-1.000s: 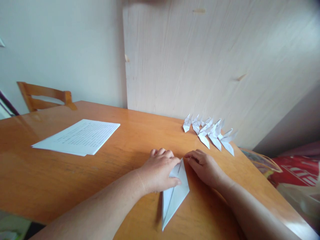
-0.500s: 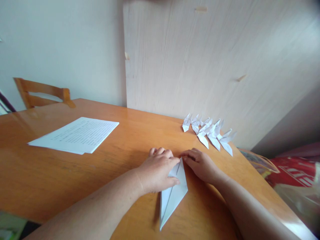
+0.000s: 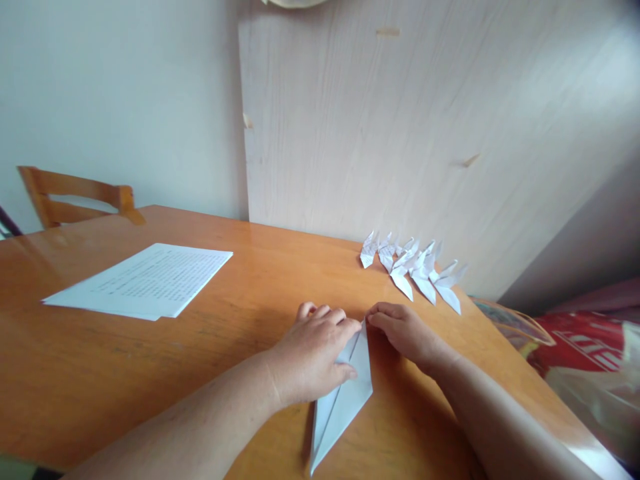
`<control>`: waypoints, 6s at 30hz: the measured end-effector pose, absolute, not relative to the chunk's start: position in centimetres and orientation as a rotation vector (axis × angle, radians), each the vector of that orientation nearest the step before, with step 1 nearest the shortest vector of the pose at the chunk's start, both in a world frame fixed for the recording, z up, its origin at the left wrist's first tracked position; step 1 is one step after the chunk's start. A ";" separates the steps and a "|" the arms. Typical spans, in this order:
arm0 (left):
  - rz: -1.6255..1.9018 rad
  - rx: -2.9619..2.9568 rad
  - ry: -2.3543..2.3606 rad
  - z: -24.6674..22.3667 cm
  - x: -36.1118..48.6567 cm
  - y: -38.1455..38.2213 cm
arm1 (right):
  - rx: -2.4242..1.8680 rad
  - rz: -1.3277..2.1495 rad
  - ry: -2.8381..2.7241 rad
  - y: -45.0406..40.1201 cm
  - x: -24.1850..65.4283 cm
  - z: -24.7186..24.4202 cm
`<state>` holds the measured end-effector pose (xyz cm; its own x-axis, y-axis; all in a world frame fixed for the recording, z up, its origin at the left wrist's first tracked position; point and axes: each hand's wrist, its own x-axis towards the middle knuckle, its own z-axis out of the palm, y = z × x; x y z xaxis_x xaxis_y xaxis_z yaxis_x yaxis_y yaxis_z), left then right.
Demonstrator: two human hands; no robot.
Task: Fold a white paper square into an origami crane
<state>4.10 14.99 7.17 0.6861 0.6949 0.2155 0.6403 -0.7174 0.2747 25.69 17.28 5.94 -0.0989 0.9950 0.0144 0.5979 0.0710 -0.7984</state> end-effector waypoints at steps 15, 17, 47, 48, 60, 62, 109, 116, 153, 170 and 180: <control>0.506 2.608 1.096 7.6 4.1 14.7 | -1.436 1.162 -1.648 16.5 26.3 6.0; 0.506 2.604 1.092 7.6 4.1 14.7 | -1.420 1.168 -1.637 16.5 26.3 6.1; 0.479 2.612 1.038 7.6 4.1 14.8 | -1.420 1.050 -1.624 16.6 25.9 6.1; 0.474 2.611 1.034 7.6 4.1 14.8 | -1.428 1.039 -1.631 16.6 25.9 6.1; 0.496 2.601 1.020 7.5 4.1 14.8 | -1.441 1.100 -1.574 16.6 26.0 5.8; 0.499 2.604 1.018 7.5 4.1 14.8 | -1.431 1.105 -1.559 16.6 25.9 5.7; 0.467 2.643 1.040 6.9 4.1 14.9 | -1.499 1.029 -1.560 16.9 25.6 5.4; 0.451 2.657 1.027 7.1 4.1 14.9 | -1.520 1.015 -1.561 16.9 25.6 5.3; 0.387 2.789 0.965 7.5 4.0 14.2 | -1.792 0.390 -1.934 17.4 25.3 4.1; 0.375 2.783 0.967 7.5 4.0 14.3 | -1.935 0.258 -1.971 16.6 25.1 5.1; 0.393 2.782 0.967 7.5 4.0 14.2 | -2.009 0.208 -1.973 16.4 24.7 5.0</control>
